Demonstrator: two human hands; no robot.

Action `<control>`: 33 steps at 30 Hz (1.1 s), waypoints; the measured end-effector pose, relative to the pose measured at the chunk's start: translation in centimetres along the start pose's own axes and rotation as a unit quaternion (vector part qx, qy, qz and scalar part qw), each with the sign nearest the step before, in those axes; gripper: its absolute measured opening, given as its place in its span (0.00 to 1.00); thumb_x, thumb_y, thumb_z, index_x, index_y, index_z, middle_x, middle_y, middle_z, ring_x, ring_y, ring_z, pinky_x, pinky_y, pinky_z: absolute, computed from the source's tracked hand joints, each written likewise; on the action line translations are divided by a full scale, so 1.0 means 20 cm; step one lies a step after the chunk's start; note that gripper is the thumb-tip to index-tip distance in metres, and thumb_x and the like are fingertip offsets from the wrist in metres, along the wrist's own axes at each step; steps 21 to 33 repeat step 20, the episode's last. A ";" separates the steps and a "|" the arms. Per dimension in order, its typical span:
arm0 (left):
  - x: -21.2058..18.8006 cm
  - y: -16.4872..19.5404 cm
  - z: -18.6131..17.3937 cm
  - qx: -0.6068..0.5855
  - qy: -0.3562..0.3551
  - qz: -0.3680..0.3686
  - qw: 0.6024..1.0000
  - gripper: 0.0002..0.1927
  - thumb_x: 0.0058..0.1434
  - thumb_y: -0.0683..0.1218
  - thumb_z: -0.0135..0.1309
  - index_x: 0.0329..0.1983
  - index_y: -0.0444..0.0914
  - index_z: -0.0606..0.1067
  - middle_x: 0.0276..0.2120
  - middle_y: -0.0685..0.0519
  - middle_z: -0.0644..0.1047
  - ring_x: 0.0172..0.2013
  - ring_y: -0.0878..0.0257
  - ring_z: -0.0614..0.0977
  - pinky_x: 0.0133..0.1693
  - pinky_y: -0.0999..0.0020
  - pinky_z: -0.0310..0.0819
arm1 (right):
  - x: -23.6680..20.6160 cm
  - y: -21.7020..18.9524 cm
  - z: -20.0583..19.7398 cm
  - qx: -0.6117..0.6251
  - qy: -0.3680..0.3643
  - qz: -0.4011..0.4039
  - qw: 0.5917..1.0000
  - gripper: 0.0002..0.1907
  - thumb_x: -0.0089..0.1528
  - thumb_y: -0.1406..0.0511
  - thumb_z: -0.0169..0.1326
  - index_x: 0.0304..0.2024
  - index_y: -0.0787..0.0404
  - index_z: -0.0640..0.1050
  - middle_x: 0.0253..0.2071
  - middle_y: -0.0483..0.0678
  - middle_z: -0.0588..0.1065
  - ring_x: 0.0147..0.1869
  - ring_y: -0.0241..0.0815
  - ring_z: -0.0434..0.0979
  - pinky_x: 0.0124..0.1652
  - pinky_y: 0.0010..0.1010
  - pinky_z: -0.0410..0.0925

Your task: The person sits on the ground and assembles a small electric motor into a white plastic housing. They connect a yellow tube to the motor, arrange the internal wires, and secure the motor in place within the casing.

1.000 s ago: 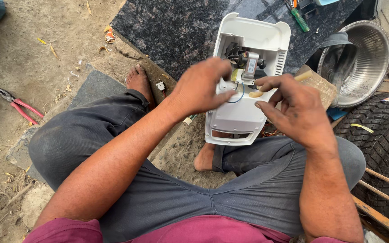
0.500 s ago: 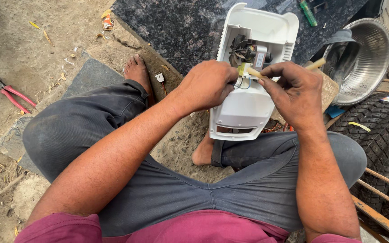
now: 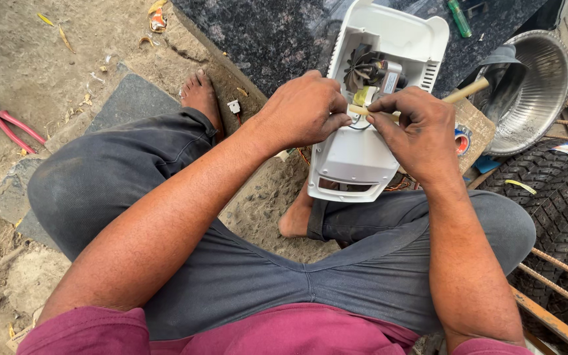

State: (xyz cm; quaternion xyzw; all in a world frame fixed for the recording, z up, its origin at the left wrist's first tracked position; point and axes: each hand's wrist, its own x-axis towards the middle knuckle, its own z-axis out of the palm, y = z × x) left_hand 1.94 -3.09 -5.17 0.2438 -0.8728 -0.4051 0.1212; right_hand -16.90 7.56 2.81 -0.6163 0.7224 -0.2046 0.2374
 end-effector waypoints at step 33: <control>0.01 -0.01 0.05 -0.016 0.034 0.008 0.999 0.09 0.55 0.42 0.63 0.40 0.38 0.80 0.32 0.46 0.82 0.39 0.46 0.84 0.40 0.50 0.78 | 0.00 -0.04 0.01 -0.060 -0.040 -0.040 0.997 0.09 0.60 0.73 0.63 0.43 0.60 0.83 0.36 0.49 0.75 0.38 0.45 0.77 0.37 0.37 0.70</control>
